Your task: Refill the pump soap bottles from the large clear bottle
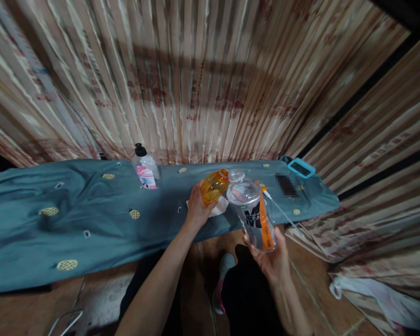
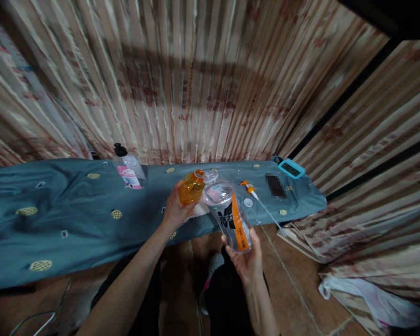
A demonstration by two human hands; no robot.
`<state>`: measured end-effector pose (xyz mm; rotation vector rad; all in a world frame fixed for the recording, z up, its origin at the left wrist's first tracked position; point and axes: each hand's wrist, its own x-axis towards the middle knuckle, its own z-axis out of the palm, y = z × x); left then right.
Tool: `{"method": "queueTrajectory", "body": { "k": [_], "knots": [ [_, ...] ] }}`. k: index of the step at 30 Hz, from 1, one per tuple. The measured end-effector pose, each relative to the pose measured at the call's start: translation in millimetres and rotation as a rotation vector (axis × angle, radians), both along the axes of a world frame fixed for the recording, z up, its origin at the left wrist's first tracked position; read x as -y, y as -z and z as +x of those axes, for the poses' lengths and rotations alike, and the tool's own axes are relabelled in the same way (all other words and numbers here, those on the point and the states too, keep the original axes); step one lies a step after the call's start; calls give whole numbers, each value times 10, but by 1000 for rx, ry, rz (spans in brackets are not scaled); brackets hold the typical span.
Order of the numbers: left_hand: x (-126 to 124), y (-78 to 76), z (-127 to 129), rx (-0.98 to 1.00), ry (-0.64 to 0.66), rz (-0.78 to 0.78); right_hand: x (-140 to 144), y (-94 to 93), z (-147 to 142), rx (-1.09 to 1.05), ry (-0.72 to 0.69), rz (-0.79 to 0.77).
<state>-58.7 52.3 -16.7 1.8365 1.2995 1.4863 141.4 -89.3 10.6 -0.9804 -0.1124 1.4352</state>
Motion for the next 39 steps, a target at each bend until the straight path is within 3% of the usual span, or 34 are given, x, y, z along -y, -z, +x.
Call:
{"method": "queueTrajectory", "body": {
  "k": [10,19,28,33,39],
  "knots": [
    [-7,6,-25,2,22,-26,206,-201,-231,35,87,-17],
    [-10,6,-3,-6,23,-62,457,-301,-271,45,137,-10],
    [-22,-7,-23,24,34,-36,607,-235,-250,123,88,64],
    [-1,-78,-17,49,54,-90,645,-199,-302,190,62,109],
    [17,-169,-5,85,50,-153,708,-338,-409,308,157,85]
  ]
}}
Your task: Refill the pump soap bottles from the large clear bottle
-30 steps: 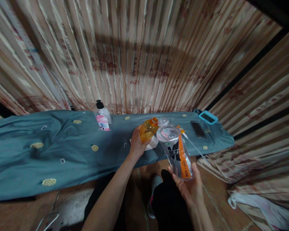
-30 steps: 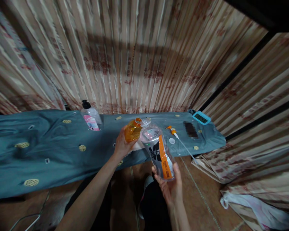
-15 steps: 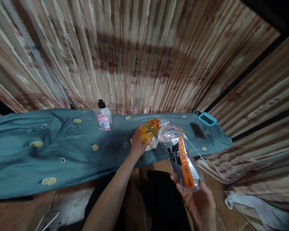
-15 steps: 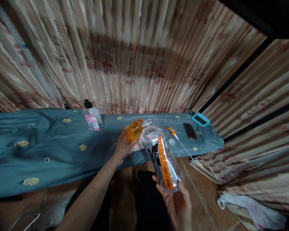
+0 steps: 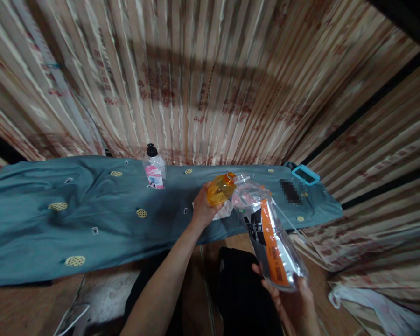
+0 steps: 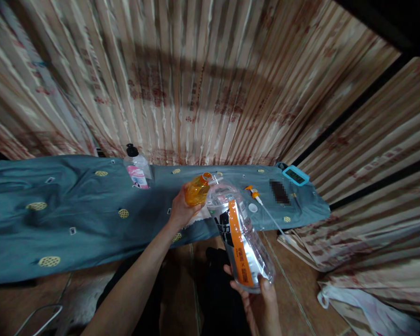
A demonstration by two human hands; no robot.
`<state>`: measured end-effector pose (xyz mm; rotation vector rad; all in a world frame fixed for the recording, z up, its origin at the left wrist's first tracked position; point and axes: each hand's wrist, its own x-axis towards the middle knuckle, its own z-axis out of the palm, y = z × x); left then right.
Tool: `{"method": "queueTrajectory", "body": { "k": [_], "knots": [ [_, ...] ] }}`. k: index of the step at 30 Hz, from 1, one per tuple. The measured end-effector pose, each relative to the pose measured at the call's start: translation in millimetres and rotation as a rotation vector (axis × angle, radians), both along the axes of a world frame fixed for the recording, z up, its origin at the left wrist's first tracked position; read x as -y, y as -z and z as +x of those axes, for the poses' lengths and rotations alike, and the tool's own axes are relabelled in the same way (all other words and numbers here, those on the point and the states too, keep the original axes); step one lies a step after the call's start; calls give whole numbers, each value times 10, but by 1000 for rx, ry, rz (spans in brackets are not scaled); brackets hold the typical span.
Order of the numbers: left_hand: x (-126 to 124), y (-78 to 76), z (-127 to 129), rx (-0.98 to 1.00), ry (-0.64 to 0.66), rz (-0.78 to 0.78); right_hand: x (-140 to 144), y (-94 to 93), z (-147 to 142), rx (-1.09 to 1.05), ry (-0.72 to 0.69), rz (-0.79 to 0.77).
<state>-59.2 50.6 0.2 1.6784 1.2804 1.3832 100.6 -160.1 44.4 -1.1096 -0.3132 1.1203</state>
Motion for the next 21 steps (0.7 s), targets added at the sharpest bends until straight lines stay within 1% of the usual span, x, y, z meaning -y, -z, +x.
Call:
{"method": "queueTrajectory", "body": {
  "k": [3,9,15,21],
  "knots": [
    [3,-20,9,39,6,-10,31,-20,5,27,7,-6],
    [-3,-70,44,70,2,-46,96,1,28,37,13,6],
    [-5,-81,44,76,-4,-53,147,-29,39,-43,29,-42],
    [9,-98,44,80,-13,-71,140,-53,29,18,16,-17]
  ]
}}
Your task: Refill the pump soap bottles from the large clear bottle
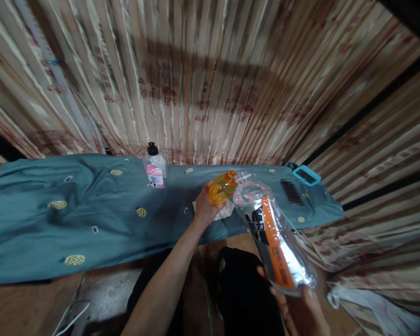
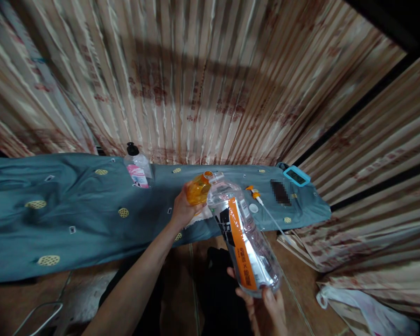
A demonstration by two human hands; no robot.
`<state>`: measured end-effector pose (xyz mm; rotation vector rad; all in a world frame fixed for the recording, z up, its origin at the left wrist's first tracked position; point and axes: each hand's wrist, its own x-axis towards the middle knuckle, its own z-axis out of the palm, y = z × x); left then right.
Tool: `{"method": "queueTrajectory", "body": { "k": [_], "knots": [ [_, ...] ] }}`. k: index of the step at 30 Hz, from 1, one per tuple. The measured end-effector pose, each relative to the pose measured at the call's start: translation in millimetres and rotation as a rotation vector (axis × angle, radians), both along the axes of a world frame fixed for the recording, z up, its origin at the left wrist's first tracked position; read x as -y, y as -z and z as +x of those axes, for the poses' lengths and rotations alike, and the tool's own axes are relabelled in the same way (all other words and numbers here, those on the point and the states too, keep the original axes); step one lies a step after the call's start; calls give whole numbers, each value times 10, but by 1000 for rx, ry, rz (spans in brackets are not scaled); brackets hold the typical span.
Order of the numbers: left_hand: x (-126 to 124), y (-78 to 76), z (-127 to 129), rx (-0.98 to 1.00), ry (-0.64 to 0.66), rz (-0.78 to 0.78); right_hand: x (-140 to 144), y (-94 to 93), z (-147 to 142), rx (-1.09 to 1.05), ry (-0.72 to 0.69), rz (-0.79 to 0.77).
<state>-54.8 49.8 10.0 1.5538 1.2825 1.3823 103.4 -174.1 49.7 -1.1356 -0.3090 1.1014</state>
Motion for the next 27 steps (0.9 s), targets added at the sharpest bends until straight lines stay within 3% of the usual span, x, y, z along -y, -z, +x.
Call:
{"method": "queueTrajectory", "body": {
  "k": [14,27],
  "knots": [
    [-25,57,7,31,22,-19,-37,5,10,82,-2,6],
    [12,-49,-3,-11,11,-34,-34,-21,52,134,-14,15]
  ]
}}
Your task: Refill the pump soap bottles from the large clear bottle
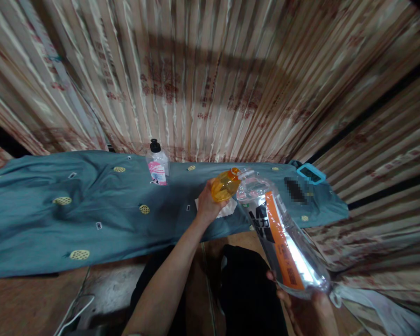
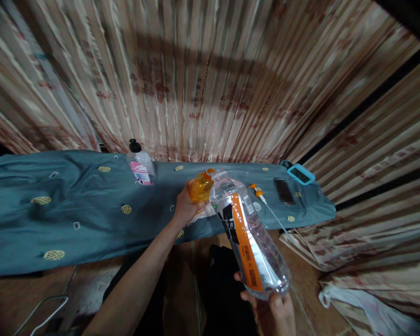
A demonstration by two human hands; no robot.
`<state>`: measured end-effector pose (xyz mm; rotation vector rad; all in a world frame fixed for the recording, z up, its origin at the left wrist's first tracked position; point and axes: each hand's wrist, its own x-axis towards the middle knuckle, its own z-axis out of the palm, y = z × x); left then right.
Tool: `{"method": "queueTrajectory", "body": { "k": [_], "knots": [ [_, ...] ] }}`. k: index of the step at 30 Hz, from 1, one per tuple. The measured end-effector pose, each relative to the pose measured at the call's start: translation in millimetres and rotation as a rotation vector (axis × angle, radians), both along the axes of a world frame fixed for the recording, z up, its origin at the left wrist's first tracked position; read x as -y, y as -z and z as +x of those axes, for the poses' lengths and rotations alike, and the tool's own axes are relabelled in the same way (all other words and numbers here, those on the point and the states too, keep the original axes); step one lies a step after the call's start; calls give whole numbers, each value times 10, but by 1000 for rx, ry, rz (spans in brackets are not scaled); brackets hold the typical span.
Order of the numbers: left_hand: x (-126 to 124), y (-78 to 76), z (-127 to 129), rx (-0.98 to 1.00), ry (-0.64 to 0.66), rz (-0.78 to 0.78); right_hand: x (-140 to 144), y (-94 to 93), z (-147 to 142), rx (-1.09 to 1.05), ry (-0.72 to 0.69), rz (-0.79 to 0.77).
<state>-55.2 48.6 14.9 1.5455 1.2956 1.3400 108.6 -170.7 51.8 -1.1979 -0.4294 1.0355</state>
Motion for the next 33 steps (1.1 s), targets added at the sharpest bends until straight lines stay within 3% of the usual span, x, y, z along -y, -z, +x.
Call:
{"method": "queueTrajectory", "body": {
  "k": [6,33],
  "knots": [
    [-3,5,2,13,15,-11,-31,-99,-35,52,37,-29],
    [-7,34,9,45,19,-1,20,-201,-83,60,-6,25]
  ]
}}
